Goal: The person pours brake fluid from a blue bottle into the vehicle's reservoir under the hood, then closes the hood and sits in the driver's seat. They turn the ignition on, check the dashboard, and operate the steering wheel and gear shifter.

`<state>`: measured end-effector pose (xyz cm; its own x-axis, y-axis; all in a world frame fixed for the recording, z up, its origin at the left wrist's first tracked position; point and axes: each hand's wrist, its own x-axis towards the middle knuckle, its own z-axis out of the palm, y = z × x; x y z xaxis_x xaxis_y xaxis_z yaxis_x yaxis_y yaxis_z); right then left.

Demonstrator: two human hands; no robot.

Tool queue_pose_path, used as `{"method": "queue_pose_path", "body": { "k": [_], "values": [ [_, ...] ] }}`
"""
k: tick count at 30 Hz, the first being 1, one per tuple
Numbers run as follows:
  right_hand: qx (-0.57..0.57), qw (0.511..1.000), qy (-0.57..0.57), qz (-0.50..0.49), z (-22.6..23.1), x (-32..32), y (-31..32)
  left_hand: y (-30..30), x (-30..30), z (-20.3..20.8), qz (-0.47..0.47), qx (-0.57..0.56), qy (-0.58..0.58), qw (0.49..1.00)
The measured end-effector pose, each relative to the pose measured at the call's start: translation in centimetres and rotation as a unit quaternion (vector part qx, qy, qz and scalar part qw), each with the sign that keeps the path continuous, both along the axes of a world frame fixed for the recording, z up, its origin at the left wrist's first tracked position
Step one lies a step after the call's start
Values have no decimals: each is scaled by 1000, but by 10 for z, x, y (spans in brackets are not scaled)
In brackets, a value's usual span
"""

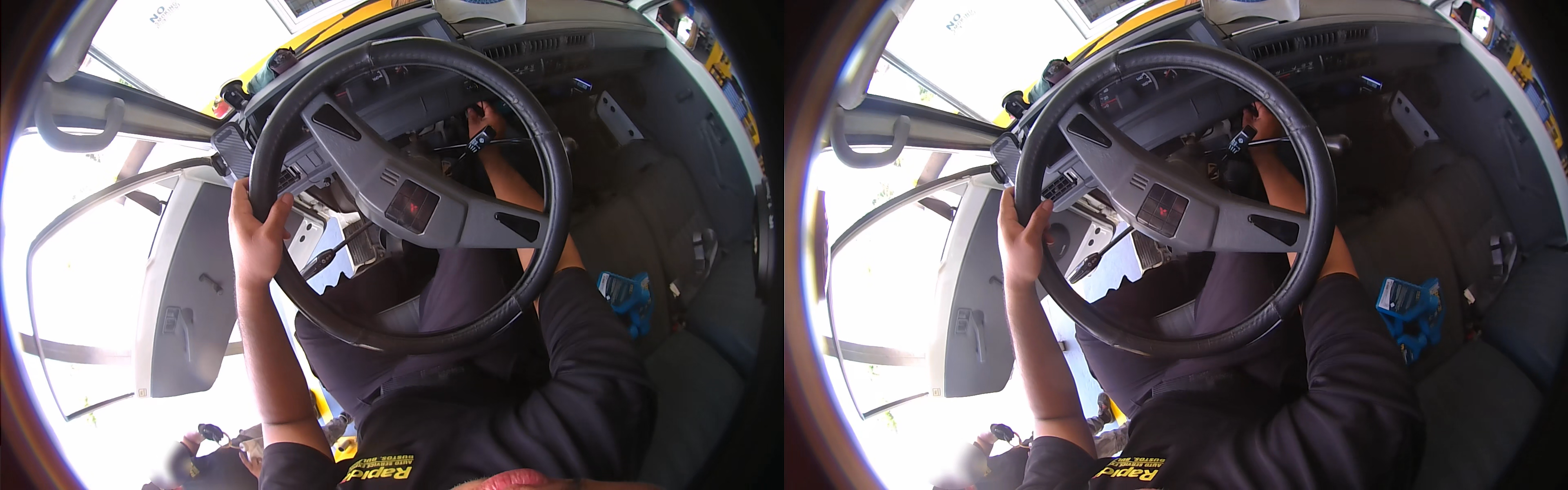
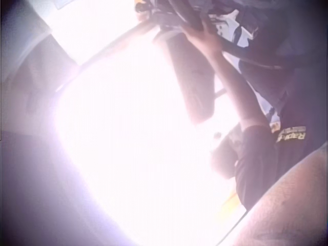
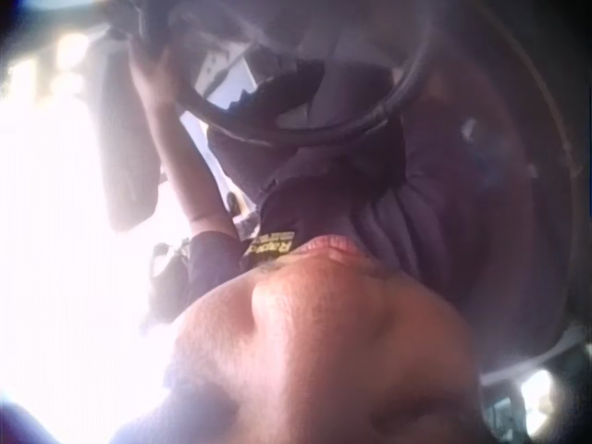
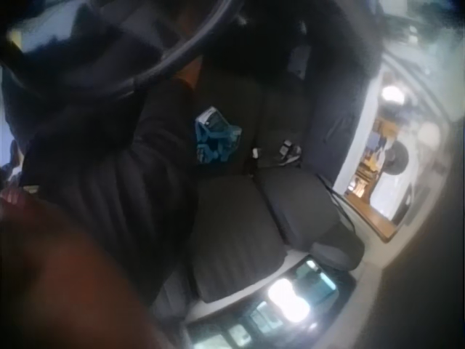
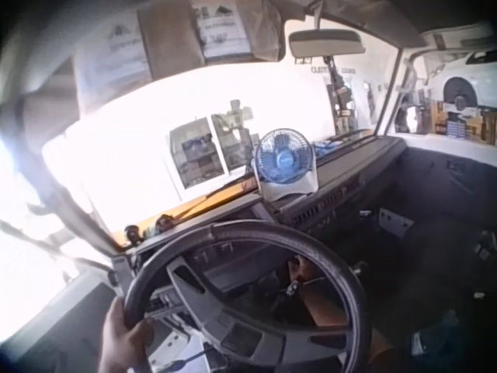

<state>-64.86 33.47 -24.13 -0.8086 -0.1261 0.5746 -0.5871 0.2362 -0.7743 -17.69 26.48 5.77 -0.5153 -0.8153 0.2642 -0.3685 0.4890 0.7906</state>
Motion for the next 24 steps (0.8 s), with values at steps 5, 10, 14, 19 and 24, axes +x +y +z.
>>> {"method": "queue_pose_path", "body": {
  "k": [5, 10, 14, 19, 24],
  "values": [
    [26, 998, 45, -19, 12, 0, 3, 0, 1, -1, -1, -10, -3, 1000],
    [2, 998, 63, 9, 13, -5, 5, -1, 1, 0, 2, -14, -14, 1000],
    [4, 997, 71, 15, 12, -8, 5, 0, 1, 0, 6, -11, -15, 1000],
    [-25, 999, 31, 29, 12, -4, 9, 1, 1, 0, 3, -14, -9, 1000],
    [-18, 999, 18, 19, 4, -1, 14, 0, 1, 0, -8, 7, 9, 1000]
  ]
}}
